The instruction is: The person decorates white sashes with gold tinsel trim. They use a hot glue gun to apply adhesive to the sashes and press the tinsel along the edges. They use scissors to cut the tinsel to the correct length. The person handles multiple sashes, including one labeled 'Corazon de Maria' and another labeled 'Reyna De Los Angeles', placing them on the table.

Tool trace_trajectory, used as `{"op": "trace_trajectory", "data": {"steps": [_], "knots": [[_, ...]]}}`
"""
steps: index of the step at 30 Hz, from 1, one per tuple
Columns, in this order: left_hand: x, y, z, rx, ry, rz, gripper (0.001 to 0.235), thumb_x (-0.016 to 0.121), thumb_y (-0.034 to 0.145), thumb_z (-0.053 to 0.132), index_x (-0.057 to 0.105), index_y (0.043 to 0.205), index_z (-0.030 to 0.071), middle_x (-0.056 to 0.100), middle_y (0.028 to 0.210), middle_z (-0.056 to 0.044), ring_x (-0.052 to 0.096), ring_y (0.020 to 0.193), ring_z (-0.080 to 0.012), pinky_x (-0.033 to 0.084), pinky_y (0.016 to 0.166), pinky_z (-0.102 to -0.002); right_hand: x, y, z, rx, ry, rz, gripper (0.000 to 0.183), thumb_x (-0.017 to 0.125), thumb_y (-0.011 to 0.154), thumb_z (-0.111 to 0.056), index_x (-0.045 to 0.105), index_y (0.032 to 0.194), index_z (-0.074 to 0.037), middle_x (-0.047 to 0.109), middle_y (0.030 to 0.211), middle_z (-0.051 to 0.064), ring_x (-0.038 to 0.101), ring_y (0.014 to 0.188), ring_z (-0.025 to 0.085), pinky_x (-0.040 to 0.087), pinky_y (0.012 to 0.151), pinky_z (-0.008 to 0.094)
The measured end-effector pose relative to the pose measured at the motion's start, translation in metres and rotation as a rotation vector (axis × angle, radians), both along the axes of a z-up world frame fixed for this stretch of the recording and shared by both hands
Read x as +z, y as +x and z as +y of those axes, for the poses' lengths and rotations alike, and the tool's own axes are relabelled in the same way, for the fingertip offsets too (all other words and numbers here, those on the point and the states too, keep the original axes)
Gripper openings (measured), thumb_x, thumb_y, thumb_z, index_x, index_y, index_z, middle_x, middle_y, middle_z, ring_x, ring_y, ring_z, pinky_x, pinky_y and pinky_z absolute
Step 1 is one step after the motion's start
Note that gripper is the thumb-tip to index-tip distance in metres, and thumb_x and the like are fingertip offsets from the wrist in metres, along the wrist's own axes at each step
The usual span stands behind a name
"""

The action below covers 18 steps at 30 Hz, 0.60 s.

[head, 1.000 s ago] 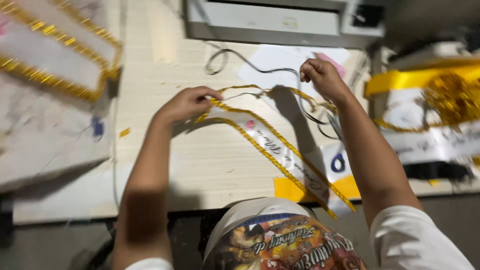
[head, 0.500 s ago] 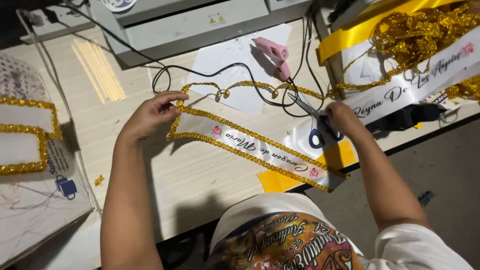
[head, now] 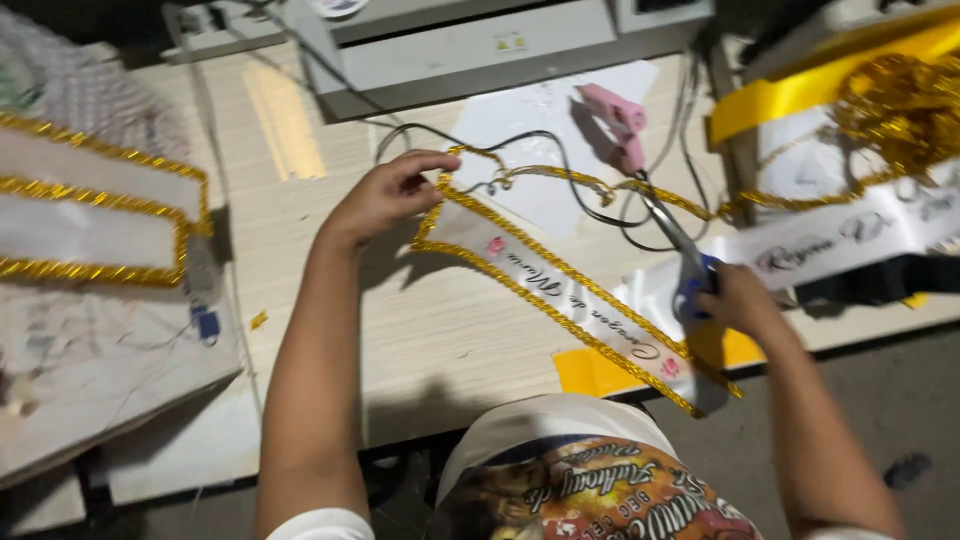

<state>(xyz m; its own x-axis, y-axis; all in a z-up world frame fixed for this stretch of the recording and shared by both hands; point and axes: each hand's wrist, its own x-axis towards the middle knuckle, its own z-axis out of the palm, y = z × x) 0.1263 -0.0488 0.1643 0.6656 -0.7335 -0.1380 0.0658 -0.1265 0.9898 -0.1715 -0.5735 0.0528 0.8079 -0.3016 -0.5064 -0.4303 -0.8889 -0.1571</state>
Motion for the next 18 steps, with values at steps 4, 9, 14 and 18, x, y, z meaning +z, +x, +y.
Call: {"op": "trace_trajectory", "data": {"steps": [4,9,14,18], "knots": [[0.002,-0.002,0.014,0.024,0.005,-0.055,0.042,0.07,0.095,0.005,0.067,0.137,0.013,0.063,0.133,0.001,0.057,0.097,-0.0069,0.052,0.091,-0.024,0.036,-0.016,-0.062,-0.021,0.117,0.037,0.057,0.079,0.084,-0.033,0.067,0.128,0.002,0.076,0.111,0.023,0.073,0.096,0.031,0.057,0.088,0.043],[0.01,-0.012,0.036,0.028,0.106,-0.139,0.045,0.068,0.095,0.007,0.066,0.139,0.018,0.064,0.134,0.001,0.059,0.099,-0.0096,0.052,0.087,-0.026,0.072,-0.028,-0.117,-0.167,0.129,0.212,0.06,0.077,0.089,-0.023,0.06,0.142,-0.001,0.073,0.101,0.021,0.074,0.083,0.03,0.06,0.074,0.043],[0.018,-0.025,0.046,0.06,0.047,-0.097,0.046,0.068,0.094,0.007,0.066,0.138,0.019,0.063,0.137,0.001,0.06,0.099,-0.0097,0.053,0.087,-0.026,0.082,0.027,-0.059,-0.14,0.632,0.183,0.074,0.083,0.073,-0.019,0.054,0.138,0.0,0.068,0.101,0.016,0.07,0.083,0.022,0.061,0.066,0.037],[0.021,-0.031,0.045,0.035,0.011,-0.114,0.046,0.069,0.094,0.006,0.066,0.138,0.02,0.062,0.141,0.0,0.061,0.101,-0.0099,0.054,0.09,-0.026,0.107,0.112,0.111,0.521,0.766,0.199,0.082,0.091,0.064,-0.039,0.059,0.132,-0.005,0.073,0.098,0.004,0.068,0.085,0.015,0.058,0.075,0.027]]}}
